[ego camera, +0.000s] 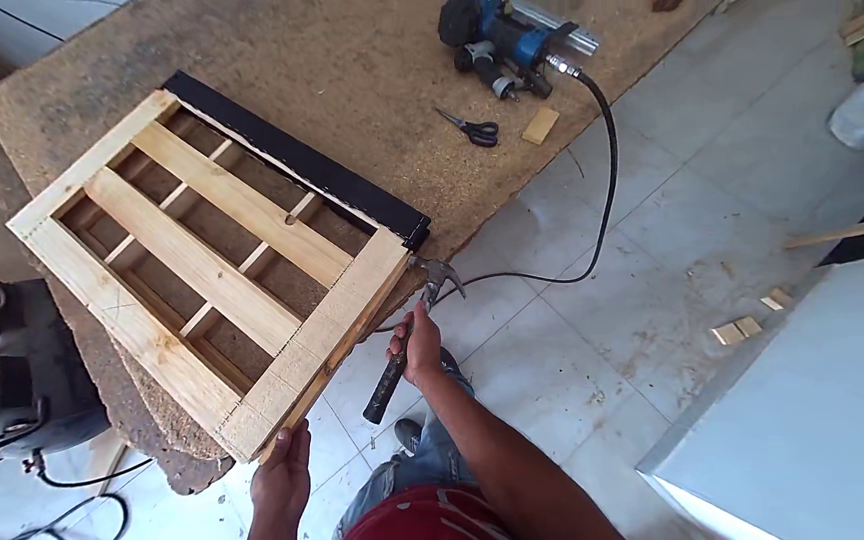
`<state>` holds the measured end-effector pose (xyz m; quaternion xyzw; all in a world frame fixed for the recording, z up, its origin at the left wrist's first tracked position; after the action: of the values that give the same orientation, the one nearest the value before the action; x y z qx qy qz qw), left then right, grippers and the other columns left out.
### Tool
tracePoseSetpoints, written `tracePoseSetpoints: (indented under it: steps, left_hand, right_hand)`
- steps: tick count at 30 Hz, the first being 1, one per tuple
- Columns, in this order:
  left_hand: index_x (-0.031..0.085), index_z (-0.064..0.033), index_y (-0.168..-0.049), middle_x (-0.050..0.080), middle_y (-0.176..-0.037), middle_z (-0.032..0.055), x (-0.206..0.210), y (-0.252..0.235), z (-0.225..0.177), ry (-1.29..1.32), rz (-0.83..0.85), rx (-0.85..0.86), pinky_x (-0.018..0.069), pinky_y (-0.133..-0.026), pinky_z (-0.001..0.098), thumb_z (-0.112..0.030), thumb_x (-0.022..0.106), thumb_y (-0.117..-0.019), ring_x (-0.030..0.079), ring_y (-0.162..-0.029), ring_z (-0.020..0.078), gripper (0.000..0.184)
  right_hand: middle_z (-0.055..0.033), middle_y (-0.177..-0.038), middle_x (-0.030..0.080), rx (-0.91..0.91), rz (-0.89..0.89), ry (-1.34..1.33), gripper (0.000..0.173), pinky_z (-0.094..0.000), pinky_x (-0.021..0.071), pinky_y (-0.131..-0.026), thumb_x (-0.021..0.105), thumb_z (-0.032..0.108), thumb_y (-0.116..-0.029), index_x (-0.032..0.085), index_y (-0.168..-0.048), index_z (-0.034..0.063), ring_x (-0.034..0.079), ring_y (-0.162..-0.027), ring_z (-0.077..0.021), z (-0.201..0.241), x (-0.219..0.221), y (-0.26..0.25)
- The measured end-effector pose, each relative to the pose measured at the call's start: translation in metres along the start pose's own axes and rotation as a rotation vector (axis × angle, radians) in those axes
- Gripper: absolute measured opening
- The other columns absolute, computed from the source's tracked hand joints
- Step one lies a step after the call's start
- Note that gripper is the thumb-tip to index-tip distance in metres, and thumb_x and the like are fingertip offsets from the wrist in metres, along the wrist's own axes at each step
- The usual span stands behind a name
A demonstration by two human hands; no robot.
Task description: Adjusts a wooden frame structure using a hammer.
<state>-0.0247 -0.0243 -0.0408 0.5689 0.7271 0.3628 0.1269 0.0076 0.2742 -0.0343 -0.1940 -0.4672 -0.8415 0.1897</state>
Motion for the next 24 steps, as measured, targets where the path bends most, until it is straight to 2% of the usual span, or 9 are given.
tracePoseSetpoints:
  steps: [6,8,10,11,13,16,19,21,24]
  left_hand:
    - [0.049,0.0031,-0.131,0.071,-0.112,0.0172,0.004,0.003,-0.003,-0.04,0.002,-0.021,0.0628,-0.085,0.0381,-0.009,0.051,-0.1067,0.074,-0.098,0.0239,0.027]
    - [0.05,0.0012,-0.132,0.072,-0.113,0.0166,0.0,0.005,-0.004,-0.006,0.012,-0.027,0.0621,-0.087,0.0393,-0.008,0.054,-0.1055,0.074,-0.099,0.0243,0.028]
    - [0.05,-0.0004,-0.134,0.072,-0.114,0.017,-0.007,0.006,-0.002,0.025,0.034,-0.052,0.0616,-0.089,0.0409,-0.008,0.057,-0.1044,0.074,-0.1,0.0258,0.031]
    - [0.049,-0.0011,-0.135,0.072,-0.114,0.0175,-0.011,0.006,-0.002,0.043,0.06,-0.054,0.0613,-0.09,0.0419,-0.007,0.057,-0.1042,0.074,-0.101,0.0269,0.032]
    - [0.045,-0.0024,-0.139,0.07,-0.119,0.0191,-0.021,-0.001,0.0,0.089,0.16,-0.031,0.0599,-0.093,0.0454,-0.001,0.056,-0.1028,0.072,-0.106,0.0303,0.038]
    - [0.041,-0.0039,-0.145,0.066,-0.13,0.0195,-0.04,-0.014,0.014,0.104,0.254,-0.014,0.058,-0.097,0.0477,0.0,0.052,-0.1032,0.068,-0.116,0.0322,0.043]
    - [0.048,0.0029,-0.136,0.071,-0.119,0.0202,-0.065,-0.025,0.034,-0.032,0.177,0.003,0.0587,-0.093,0.045,-0.015,0.052,-0.1072,0.072,-0.107,0.0291,0.034]
    - [0.048,0.001,-0.137,0.072,-0.117,0.0187,-0.086,-0.021,0.053,-0.042,0.099,-0.091,0.0601,-0.089,0.0427,-0.03,0.051,-0.1093,0.073,-0.103,0.0269,0.041]
    - [0.049,0.0027,-0.135,0.071,-0.114,0.0192,-0.115,-0.004,0.081,-0.065,0.02,-0.187,0.0588,-0.084,0.0411,-0.027,0.051,-0.1091,0.072,-0.096,0.0245,0.04]
  right_hand:
    - [0.0043,-0.059,0.048,-0.019,0.081,0.234,0.055,-0.0321,0.049,-0.041,0.023,0.062,-0.1078,0.05,-0.093,0.0158,0.047,-0.042,-0.011,-0.006,-0.003,0.016]
    - [0.0036,-0.06,0.049,-0.092,0.145,0.488,0.056,-0.0339,0.05,-0.042,0.02,0.061,-0.1085,0.051,-0.095,0.0151,0.048,-0.043,-0.0124,-0.005,-0.021,0.03]
    - [-0.0023,-0.064,0.056,-0.27,0.248,0.833,0.052,-0.0372,0.0541,-0.043,0.021,0.042,-0.1129,0.055,-0.104,0.0042,0.054,-0.045,-0.0168,0.0,-0.045,0.053]
    - [-0.0046,-0.068,0.058,-0.343,0.347,1.019,0.046,-0.0384,0.0557,-0.046,0.026,0.035,-0.1121,0.056,-0.109,0.0,0.057,-0.048,-0.0185,0.003,-0.055,0.066]
    - [-0.0042,-0.067,0.061,-0.409,0.536,1.392,0.042,-0.0404,0.0552,-0.05,0.043,0.039,-0.1042,0.059,-0.111,0.0009,0.06,-0.052,-0.0192,0.001,-0.063,0.086]
    - [-0.0076,-0.08,0.067,-0.217,0.808,1.917,0.045,-0.05,0.059,-0.067,0.058,0.045,-0.0995,0.06,-0.124,0.0072,0.068,-0.071,-0.0243,-0.023,-0.048,0.122]
    - [-0.013,-0.091,0.069,-0.094,1.036,2.307,0.048,-0.0575,0.0562,-0.078,0.053,0.052,-0.1017,0.061,-0.125,0.0105,0.07,-0.086,-0.0325,-0.076,-0.018,0.158]
    - [-0.015,-0.096,0.07,-0.059,1.158,2.429,0.048,-0.0597,0.0559,-0.079,0.049,0.053,-0.1038,0.059,-0.126,0.0112,0.071,-0.092,-0.0358,-0.115,-0.007,0.181]
    - [-0.0155,-0.101,0.07,-0.027,1.294,2.47,0.044,-0.0589,0.056,-0.08,0.044,0.048,-0.1067,0.057,-0.126,0.0103,0.07,-0.095,-0.0364,-0.159,0.005,0.212]
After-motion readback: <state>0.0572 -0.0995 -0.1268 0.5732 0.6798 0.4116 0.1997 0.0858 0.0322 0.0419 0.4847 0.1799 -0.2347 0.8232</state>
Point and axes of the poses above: each hand's wrist, its own y-axis away from the middle knuckle, its own x-axis out of the palm, z = x × y, the point moved 3 cm from there along -y, towards the middle knuckle
